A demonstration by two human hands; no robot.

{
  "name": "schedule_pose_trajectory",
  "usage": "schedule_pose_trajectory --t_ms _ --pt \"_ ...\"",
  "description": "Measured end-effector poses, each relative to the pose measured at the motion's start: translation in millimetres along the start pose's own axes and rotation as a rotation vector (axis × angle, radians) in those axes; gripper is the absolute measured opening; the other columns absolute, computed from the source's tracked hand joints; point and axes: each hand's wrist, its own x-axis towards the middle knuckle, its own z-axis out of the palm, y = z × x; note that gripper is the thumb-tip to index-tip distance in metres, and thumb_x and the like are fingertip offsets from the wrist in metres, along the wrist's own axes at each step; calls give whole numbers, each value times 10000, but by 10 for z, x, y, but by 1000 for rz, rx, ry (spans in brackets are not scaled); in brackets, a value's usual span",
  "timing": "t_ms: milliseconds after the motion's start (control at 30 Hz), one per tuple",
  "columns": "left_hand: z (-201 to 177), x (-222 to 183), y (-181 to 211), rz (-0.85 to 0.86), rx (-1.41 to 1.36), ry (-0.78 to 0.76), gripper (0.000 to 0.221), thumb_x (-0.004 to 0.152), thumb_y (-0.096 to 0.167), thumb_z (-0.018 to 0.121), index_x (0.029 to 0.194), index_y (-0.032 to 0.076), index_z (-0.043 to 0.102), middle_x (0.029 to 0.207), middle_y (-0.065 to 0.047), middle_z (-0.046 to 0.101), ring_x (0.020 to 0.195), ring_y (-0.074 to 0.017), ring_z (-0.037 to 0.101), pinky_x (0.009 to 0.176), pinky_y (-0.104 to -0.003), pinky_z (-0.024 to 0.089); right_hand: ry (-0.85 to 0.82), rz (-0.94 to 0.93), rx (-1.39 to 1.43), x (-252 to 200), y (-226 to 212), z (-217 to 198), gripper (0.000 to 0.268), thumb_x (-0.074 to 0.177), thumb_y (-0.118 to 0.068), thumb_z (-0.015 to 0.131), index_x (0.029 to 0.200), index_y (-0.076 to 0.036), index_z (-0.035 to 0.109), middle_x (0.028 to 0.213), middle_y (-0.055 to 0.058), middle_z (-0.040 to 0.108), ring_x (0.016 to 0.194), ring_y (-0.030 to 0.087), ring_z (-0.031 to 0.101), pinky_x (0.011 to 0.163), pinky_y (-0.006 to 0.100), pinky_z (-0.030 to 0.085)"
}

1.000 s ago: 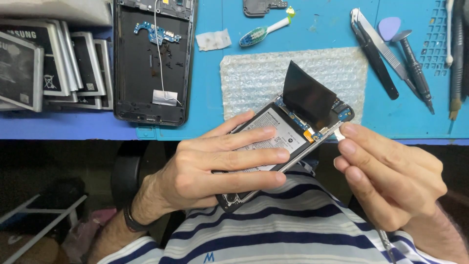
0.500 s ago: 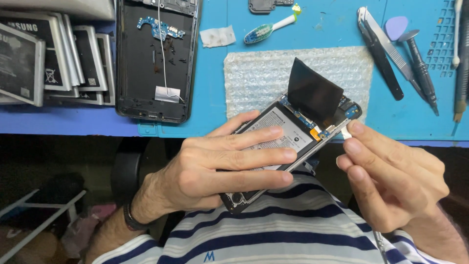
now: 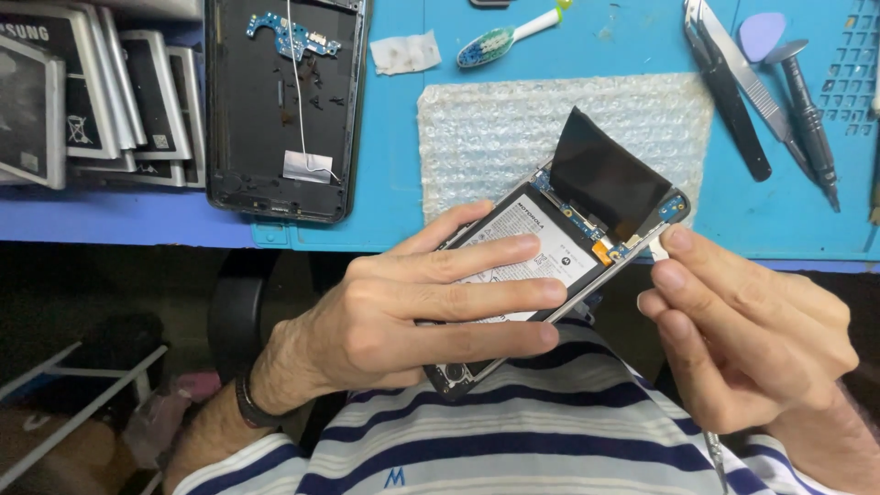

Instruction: Performing final reassembly steps on a smartphone, including connecting internal ribbon cables and seating the motherboard.

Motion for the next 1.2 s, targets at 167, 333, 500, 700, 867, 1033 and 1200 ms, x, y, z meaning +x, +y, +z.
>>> schedule_pose_trajectory --t_ms 167,333,500,700,867,1033,1200 --pt "-13 -8 7 -16 -1 -14 242 1151 42 607 1359 79 725 1445 -106 692 1414 -425 733 1265 -739 572 -19 -14 -11 -8 15 -10 212 982 61 671 1155 156 746 1177 421 755 1049 498 811 759 440 634" --pt "27 -7 37 9 57 -8 258 1134 62 740 1388 90 703 1468 -94 676 1402 -421 771 1258 -729 598 -20 8 -8 -37 32 -10 214 1002 55 656 1171 155 739 1204 440 747 1072 494 807 772 438 630" --pt "74 129 162 135 334 -40 219 1133 132 783 1325 33 749 1417 -141 687 1338 -351 742 1083 -758 642 69 -9 77 -61 176 124 190 1027 73 665 1178 182 701 999 297 764 879 449 777 780 462 630" --pt "187 174 93 136 495 -20 279 1141 186 777 1339 27 662 1369 -139 720 1294 -351 779 1073 -708 663 20 -14 41 143 197 183 219 1055 141 713 1260 217 697 1171 361 778 1101 490 807 938 466 662" --pt "335 156 64 140 624 34 244 1153 204 642 1366 90 678 1343 -86 760 1238 -259 810 989 -590 709 8 -8 120 231 178 167 235 1051 189 674 1275 252 637 1199 426 728 1136 519 777 975 481 665" --pt "360 237 8 193 691 101 197 1134 196 623 1264 91 727 1277 -69 778 1181 -225 799 885 -508 722 -16 6 108 270 159 105 242 1049 241 691 1284 265 637 1297 434 706 1250 545 745 1027 490 667" --pt "426 271 28 100 752 117 285 1124 96 536 1150 62 817 1250 -106 768 1170 -231 785 942 -460 681 -70 63 53 161 104 -28 240 1039 278 692 1271 303 636 1315 455 689 1246 577 737 1083 556 644"
